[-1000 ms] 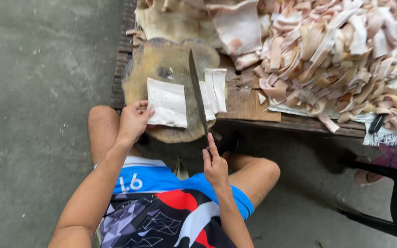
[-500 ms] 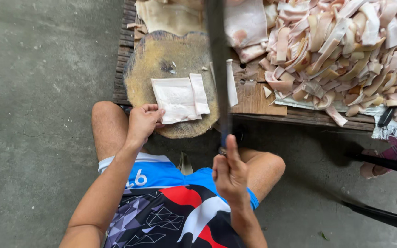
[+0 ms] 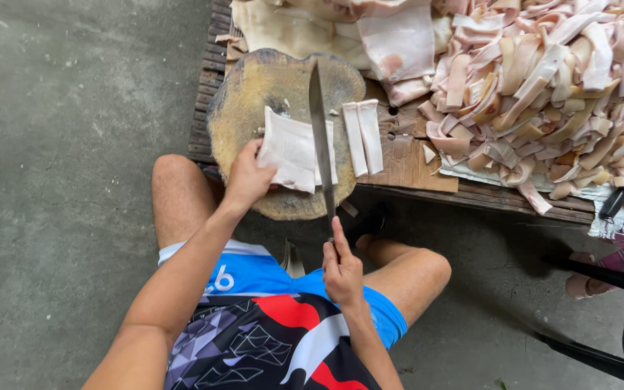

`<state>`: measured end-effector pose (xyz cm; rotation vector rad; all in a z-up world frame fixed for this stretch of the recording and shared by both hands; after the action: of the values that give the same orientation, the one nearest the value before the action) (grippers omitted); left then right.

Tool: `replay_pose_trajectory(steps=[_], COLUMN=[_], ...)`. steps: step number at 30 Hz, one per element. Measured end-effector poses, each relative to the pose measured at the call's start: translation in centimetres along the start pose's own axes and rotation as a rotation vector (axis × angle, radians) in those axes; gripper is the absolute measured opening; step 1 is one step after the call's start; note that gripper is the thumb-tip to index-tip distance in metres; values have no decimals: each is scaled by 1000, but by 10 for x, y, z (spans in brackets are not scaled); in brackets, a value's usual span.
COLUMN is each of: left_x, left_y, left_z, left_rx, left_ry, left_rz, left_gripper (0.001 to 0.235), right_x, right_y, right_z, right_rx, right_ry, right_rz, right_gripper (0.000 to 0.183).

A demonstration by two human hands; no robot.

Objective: The person sits on the floor and uses a large knife to slice sheets of raw pork skin into strips on a wooden cutting board. The cut strips are moved to a pile on the table beside the board.

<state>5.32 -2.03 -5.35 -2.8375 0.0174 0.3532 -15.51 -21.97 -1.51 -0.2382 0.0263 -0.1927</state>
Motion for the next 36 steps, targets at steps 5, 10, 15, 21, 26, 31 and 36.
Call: replay_pose_trajectory(steps=[5,10,15,21,26,31,36], left_x=[13,23,25,17,18,10,10], left_y=[-42,-53,-36,-41,-44,-51,-49], left_z=[4,-38,-46,-49,-41,-18,-14], left_rx=[-331,208,289,344,319,337,180], left_ry=[-432,-393,-110,-226,-406,-148,-180], left_rz=[428,405,223,54,78,10,118], left_gripper=[42,49,39,36,29,26,30], right_x=[2,12,-4,-7,3,13,7], right_y=[-16,-21,-51,-33,12,-10,-7], right_z=[-12,33,98,54,9,3,8], right_rx=[-293,50,177,96,-479,-424,77], right_ry=[-62,173,-306,-690,-392,100,156], right_rz=[-61,-50,-21,0,69,79,-13], right_gripper=[57,58,55,36,56,56,59])
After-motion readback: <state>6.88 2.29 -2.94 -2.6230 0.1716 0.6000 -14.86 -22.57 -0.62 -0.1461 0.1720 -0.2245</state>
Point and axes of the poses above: each hand's wrist, its own x-axis towards the middle knuckle, its own y-axis out of the palm, z = x × y, the point moved 2 cm from there along x, towards the middle knuckle, and after that the axes turned 12 degrees about -y, right-handed, at the moved point
